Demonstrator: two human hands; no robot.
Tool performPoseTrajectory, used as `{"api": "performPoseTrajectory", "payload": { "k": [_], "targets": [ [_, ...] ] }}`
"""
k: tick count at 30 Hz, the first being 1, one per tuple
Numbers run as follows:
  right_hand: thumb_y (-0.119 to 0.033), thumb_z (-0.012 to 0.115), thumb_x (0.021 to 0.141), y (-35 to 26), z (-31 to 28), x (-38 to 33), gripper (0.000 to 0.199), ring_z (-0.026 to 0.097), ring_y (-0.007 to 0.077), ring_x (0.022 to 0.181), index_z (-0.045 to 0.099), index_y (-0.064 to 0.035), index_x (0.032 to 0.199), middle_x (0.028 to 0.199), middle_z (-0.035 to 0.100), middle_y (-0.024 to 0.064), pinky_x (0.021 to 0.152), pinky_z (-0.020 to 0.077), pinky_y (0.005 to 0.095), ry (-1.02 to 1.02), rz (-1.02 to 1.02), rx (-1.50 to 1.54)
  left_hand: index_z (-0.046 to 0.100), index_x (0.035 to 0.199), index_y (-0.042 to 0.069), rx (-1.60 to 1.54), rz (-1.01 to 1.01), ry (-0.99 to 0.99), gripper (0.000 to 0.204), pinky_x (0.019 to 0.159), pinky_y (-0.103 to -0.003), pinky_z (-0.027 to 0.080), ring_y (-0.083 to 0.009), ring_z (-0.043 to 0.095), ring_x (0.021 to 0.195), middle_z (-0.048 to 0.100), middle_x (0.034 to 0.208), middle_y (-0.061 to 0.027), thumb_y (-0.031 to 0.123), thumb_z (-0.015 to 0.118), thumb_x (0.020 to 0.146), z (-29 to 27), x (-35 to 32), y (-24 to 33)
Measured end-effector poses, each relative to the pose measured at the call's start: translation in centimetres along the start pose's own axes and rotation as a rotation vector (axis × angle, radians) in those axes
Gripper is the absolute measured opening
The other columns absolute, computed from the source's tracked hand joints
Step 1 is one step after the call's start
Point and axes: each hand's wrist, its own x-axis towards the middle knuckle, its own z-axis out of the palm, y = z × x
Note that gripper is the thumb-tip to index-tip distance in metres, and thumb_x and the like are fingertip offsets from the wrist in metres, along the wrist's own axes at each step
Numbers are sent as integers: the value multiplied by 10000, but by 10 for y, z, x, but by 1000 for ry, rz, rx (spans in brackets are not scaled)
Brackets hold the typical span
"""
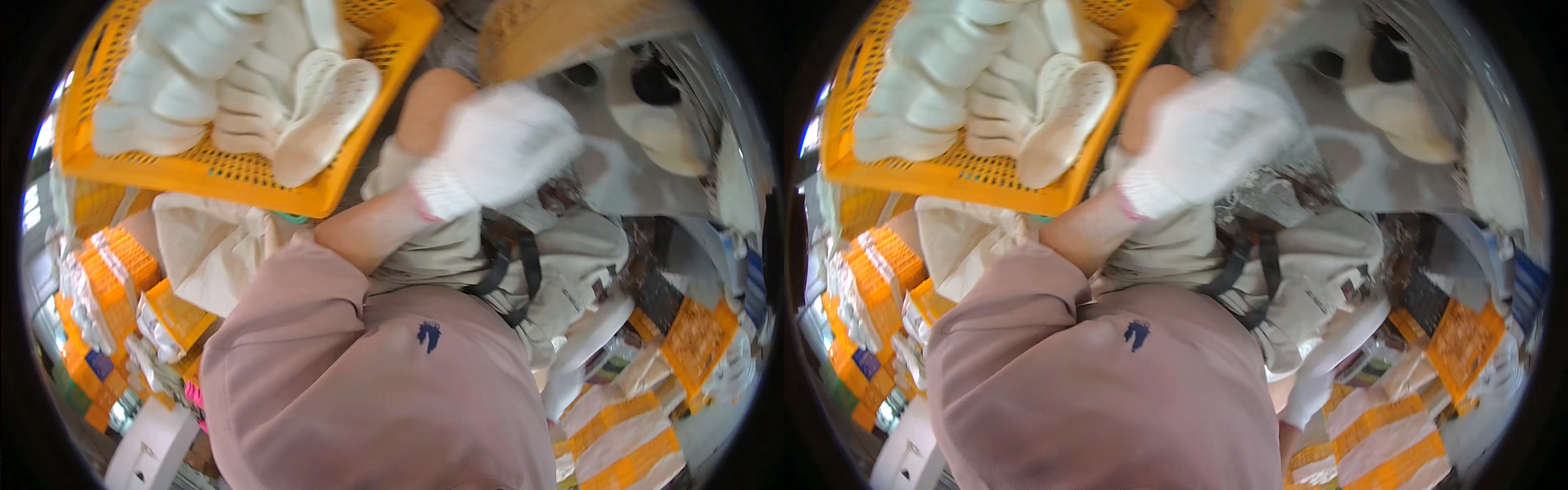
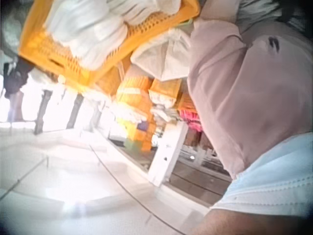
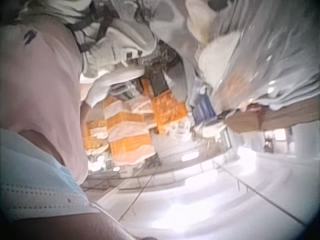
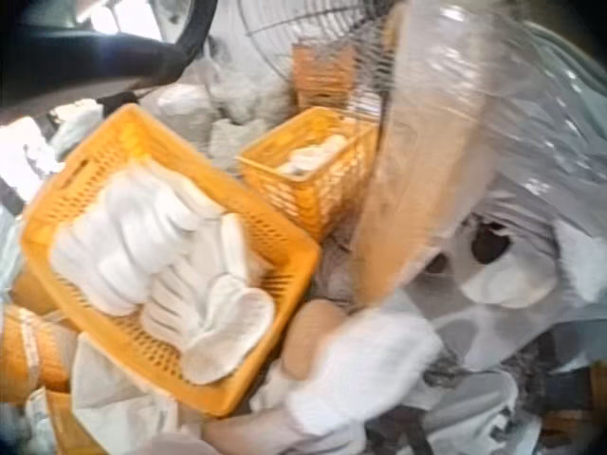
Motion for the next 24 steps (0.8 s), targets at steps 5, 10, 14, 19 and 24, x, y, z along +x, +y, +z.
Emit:
{"api": "performPoseTrajectory", "payload": {
  "k": [5, 10, 14, 19, 24],
  "targets": [
    [-248, 712, 936, 33, 27, 21, 293, 746, 390, 988, 756, 29, 1022, 991, 755, 259, 821, 568, 477, -480, -102, -217, 755, 1136, 55, 848, -750, -132, 358, 884, -466, 595, -378, 738, 1049, 768, 975, -194, 363, 734, 955, -168, -38, -90],
    [-174, 645, 997, -59, -8, 121, 512, 662, 333, 1219, 613, 69, 1447, 1358, 695, 229, 1073, 508, 406, -134, -466, 449, 781, 1227, 61, 770, -630, -742, 562, 1052, -451, 530, -353, 722, 1163, 763, 1222, -235, 523, 643, 940, -226, -76, -114],
    [-436, 645, 1010, -151, -43, 166, 537, 674, 400, 1227, 721, -47, 1371, 1388, 706, 197, 1025, 536, 463, -151, -784, -14, 746, 1274, 77, 579, -647, -644, 484, 1062, -436, 530, -347, 719, 1143, 769, 1210, -192, 356, 766, 880, -262, -66, -83],
    [-515, 707, 974, -219, -66, 123, 634, 655, 350, 1290, 644, -167, 1500, 1525, 606, 199, 1056, 530, 456, -67, -592, 429, 657, 1370, 13, -510, -629, 664, 401, 1031, -416, 563, -281, 722, 1127, 753, 1220, -128, 162, 720, 1004, -263, -26, 18],
    [-159, 595, 1063, -244, -87, 45, 672, 577, 295, 1331, 324, 75, 1631, 1491, 564, 206, 1135, 474, 457, -237, -398, 1145, 597, 1425, -4, -1017, -897, 499, 445, 964, -365, 577, -227, 705, 1103, 734, 1196, -100, 122, 704, 1011, -19, -22, 84]
  ]
}}
